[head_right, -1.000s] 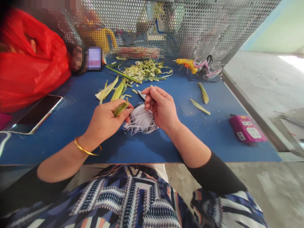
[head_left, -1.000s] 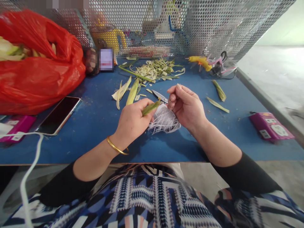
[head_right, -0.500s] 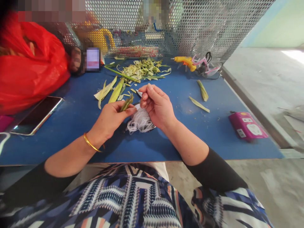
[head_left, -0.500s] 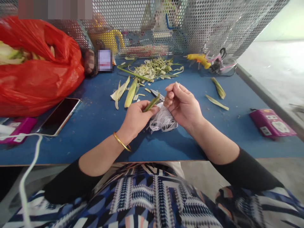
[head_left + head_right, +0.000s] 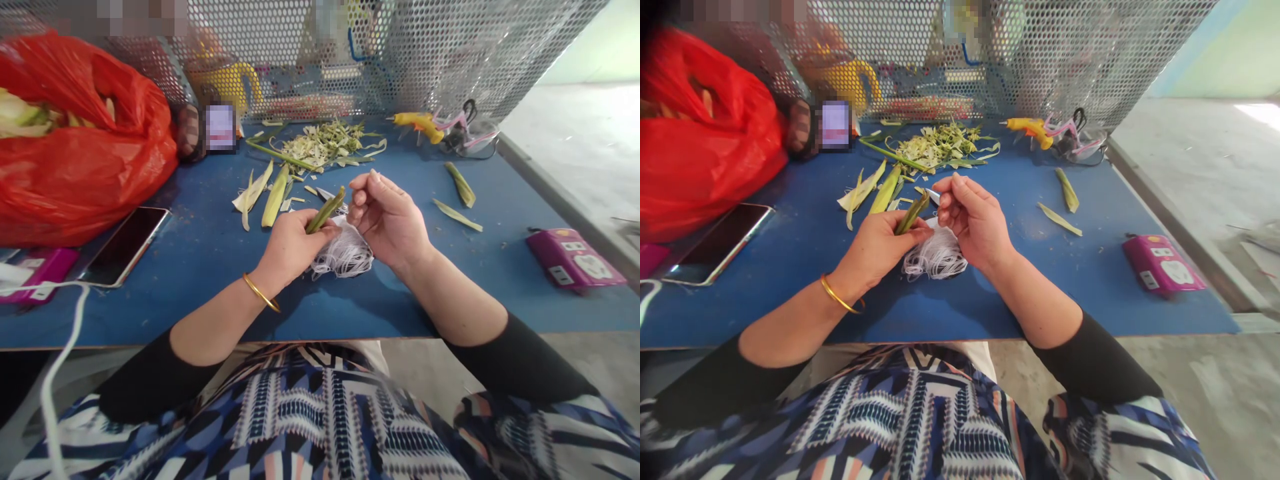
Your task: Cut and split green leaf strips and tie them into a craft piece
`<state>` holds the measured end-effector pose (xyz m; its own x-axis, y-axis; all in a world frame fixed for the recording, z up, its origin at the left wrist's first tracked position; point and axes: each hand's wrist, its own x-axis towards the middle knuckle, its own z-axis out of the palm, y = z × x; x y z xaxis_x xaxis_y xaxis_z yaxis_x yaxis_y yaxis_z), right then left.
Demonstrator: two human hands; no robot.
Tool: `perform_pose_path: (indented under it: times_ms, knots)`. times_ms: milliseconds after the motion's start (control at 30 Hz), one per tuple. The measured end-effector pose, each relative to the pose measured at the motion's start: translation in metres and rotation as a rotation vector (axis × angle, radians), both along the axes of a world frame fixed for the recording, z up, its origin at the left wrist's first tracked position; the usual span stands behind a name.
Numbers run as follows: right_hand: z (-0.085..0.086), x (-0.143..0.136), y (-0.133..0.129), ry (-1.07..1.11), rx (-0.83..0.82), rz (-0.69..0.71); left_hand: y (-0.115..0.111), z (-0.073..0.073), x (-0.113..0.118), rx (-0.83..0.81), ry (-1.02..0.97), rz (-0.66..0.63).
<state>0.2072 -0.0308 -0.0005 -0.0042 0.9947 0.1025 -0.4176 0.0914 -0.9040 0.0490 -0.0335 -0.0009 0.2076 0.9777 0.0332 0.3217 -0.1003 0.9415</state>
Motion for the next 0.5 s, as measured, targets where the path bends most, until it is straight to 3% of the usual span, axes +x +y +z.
perform_pose_path:
  times_ms: [500]
  knots:
    - [0.0062,0.0028,0.0001,-0.056,-0.099,-0.052,-0.0028,0.0104,-0.0034,-0.19,-0.154,-0.018]
